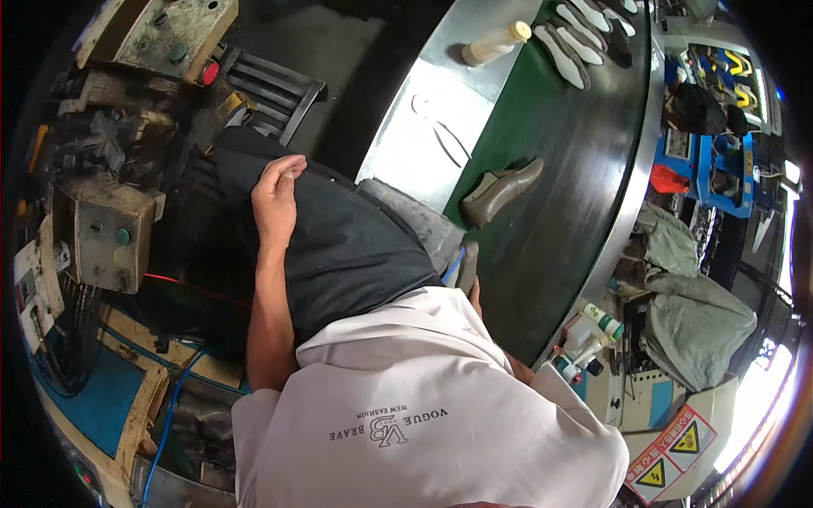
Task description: Operating a shoe lasting machine to shape and attach shoe uppers to soles on an assembly line.
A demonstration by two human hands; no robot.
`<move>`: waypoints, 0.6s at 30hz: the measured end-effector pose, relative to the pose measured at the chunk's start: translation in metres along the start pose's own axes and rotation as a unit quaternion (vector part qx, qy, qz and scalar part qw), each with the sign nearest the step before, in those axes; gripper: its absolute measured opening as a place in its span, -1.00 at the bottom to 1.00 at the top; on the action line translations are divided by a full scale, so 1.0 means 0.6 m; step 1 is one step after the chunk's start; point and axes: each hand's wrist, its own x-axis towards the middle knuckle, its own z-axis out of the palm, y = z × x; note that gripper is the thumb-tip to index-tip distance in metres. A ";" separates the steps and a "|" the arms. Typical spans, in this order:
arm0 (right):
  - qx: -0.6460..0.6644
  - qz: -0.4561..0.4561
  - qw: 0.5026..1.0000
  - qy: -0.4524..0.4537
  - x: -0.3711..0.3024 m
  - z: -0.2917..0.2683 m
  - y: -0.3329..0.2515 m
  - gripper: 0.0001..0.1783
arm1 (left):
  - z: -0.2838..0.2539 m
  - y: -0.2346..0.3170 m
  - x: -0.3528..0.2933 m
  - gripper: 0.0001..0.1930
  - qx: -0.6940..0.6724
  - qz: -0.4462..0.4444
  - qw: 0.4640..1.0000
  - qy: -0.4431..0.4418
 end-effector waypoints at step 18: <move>0.099 -0.152 0.959 0.216 0.402 -0.136 -0.374 0.04 | 0.031 0.005 0.005 -0.71 0.009 0.064 0.998 0.006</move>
